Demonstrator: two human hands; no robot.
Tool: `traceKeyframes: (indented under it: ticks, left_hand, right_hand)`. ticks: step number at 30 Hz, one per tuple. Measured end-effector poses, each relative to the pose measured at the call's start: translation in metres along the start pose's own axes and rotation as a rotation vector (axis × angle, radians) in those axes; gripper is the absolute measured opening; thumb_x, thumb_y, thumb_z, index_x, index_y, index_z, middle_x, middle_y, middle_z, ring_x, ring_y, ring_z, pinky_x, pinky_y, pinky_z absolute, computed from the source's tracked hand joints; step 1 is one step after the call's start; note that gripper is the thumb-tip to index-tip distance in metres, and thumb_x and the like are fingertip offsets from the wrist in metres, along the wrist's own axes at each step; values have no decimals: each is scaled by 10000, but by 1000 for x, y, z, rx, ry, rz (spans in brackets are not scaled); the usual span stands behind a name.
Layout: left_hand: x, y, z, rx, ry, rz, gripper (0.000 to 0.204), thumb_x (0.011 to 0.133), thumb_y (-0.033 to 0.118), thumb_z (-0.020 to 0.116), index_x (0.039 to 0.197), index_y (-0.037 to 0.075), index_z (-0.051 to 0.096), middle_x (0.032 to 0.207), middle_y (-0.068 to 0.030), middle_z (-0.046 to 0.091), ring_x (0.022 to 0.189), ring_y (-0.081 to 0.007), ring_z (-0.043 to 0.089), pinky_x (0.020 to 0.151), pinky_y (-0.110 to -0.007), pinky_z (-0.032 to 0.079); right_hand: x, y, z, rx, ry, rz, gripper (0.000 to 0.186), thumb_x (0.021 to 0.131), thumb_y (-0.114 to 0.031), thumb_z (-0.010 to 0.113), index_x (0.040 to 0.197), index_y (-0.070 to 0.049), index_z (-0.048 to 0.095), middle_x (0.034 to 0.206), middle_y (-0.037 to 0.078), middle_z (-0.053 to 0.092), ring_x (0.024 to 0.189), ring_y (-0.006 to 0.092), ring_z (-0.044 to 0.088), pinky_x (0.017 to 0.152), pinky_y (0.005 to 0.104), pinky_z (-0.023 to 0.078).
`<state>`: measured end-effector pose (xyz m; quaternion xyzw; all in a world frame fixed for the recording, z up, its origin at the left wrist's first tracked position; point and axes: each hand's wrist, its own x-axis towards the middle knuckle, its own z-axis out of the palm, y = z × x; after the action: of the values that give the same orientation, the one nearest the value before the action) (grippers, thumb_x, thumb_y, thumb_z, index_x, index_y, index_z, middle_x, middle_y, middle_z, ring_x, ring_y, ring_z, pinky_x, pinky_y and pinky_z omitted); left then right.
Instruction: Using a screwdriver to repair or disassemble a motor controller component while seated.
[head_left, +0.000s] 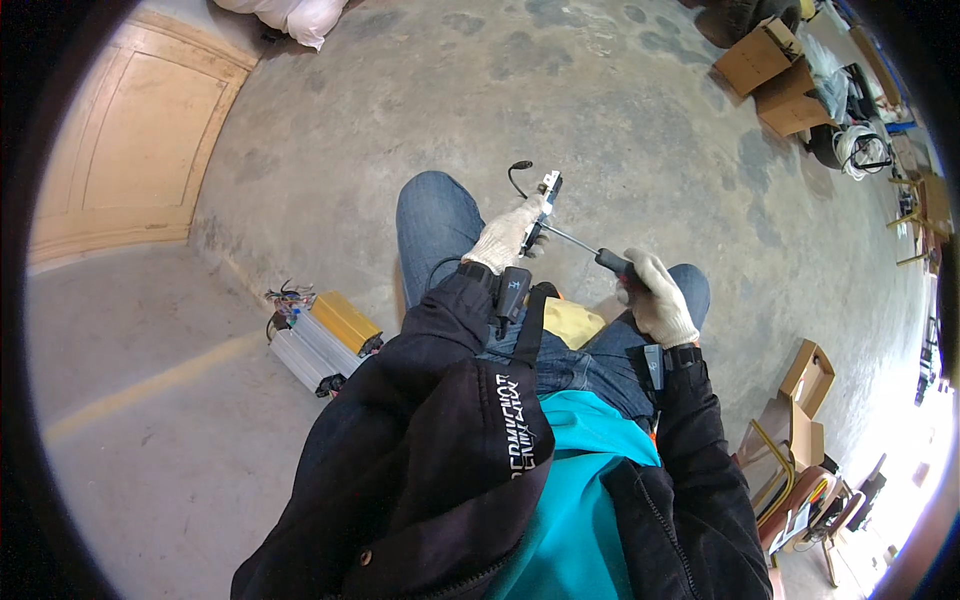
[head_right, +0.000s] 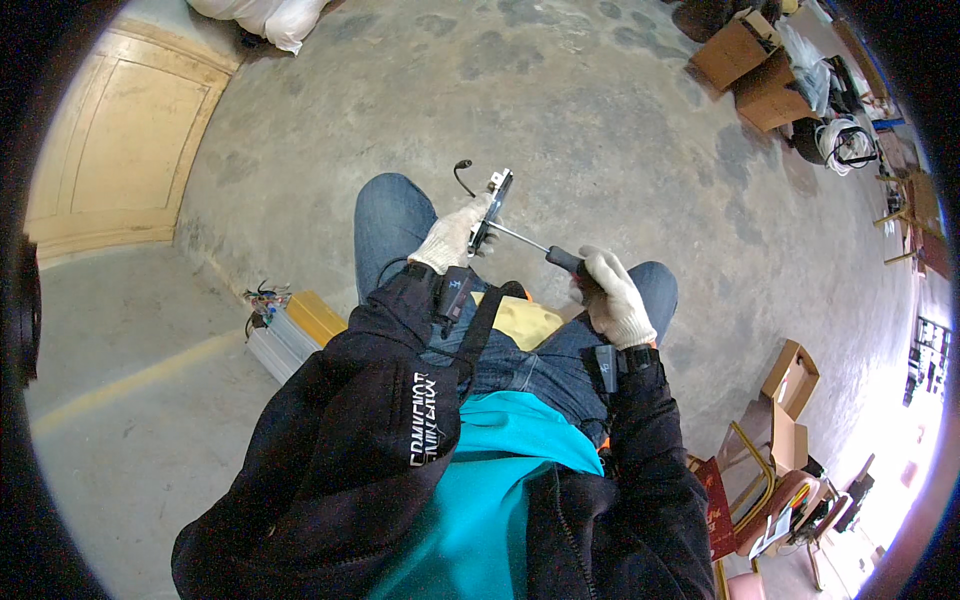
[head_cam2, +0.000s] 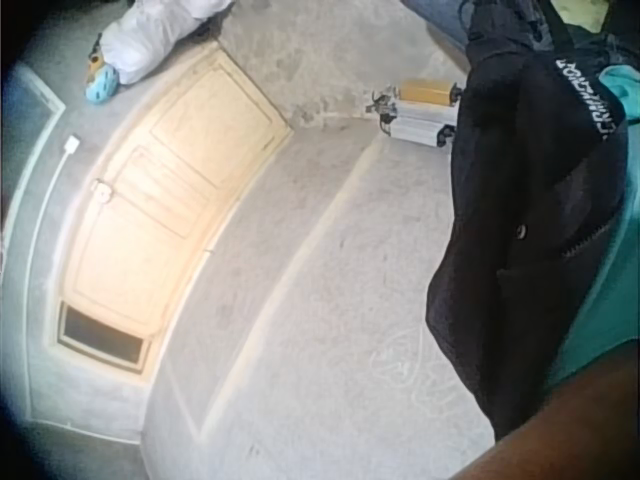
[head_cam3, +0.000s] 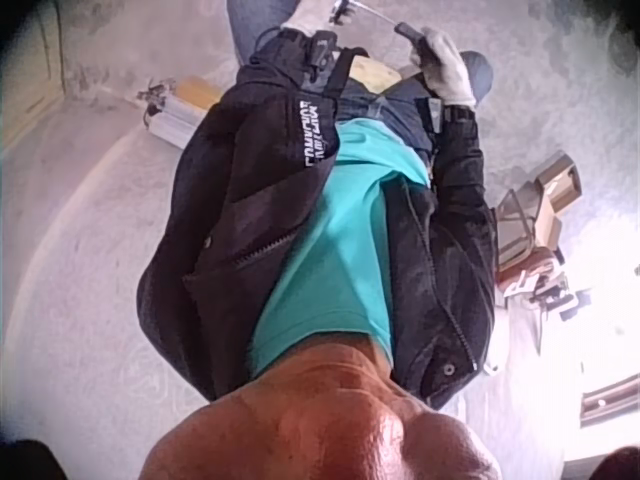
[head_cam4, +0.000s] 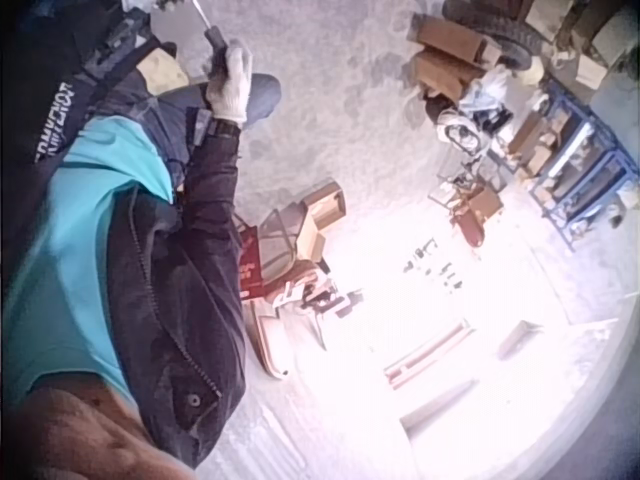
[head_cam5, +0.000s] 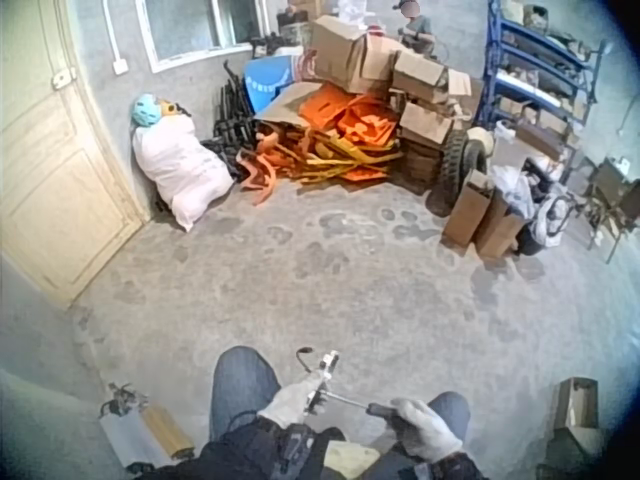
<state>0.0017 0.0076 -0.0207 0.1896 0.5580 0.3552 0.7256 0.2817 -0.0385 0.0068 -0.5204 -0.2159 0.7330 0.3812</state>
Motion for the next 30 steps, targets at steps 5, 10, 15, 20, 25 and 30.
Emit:
traceKeyframes:
  ticks: [5, 10, 15, 20, 25, 30]
  left_hand:
    - [-4, 2, 1, -43, 11, 10, 398, 1013, 421, 583, 1113, 36, 598, 859, -55, 616, 625, -121, 594, 488, -253, 513]
    - [-8, 5, 3, 75, 51, 12, 503, 1001, 507, 575, 1100, 22, 664, 867, -62, 684, 709, -125, 649, 579, -256, 543]
    - [-8, 4, 3, 71, 54, 8, 479, 1003, 491, 578, 1093, 29, 663, 865, -66, 682, 706, -127, 648, 575, -255, 541]
    - [-6, 1, 0, 3, 26, -15, 443, 1009, 471, 574, 1108, 43, 632, 860, -68, 674, 694, -129, 645, 566, -257, 542]
    - [-7, 3, 5, 42, 61, 40, 415, 1011, 467, 573, 1054, 57, 622, 834, -61, 663, 658, -127, 636, 537, -262, 538]
    - [-4, 2, 2, 48, 60, 12, 399, 1019, 443, 564, 1092, 54, 616, 843, -63, 665, 647, -128, 634, 528, -263, 536]
  right_hand:
    - [-12, -31, 5, -164, -47, 285, 458, 1020, -431, 558, 1210, -20, 627, 915, 61, 628, 750, 127, 578, 636, 249, 476]
    - [2, -1, -6, -99, -5, 23, 459, 1012, -423, 573, 1200, -8, 629, 930, 68, 629, 744, 151, 585, 635, 281, 487]
    - [6, 6, -11, -5, -35, 34, 444, 1015, -419, 571, 1179, -11, 633, 927, 70, 624, 749, 156, 593, 642, 283, 489]
    - [-4, -24, -6, -191, -31, 336, 459, 1016, -447, 570, 1171, -19, 628, 916, 59, 619, 736, 133, 590, 632, 263, 478]
    - [5, 0, -10, -28, -51, -7, 388, 1002, -369, 616, 1179, -24, 619, 942, 52, 625, 713, 111, 588, 590, 231, 467]
    - [4, -1, -2, 34, -11, 14, 382, 992, -354, 634, 1187, -27, 615, 978, 60, 641, 702, 109, 578, 585, 237, 468]
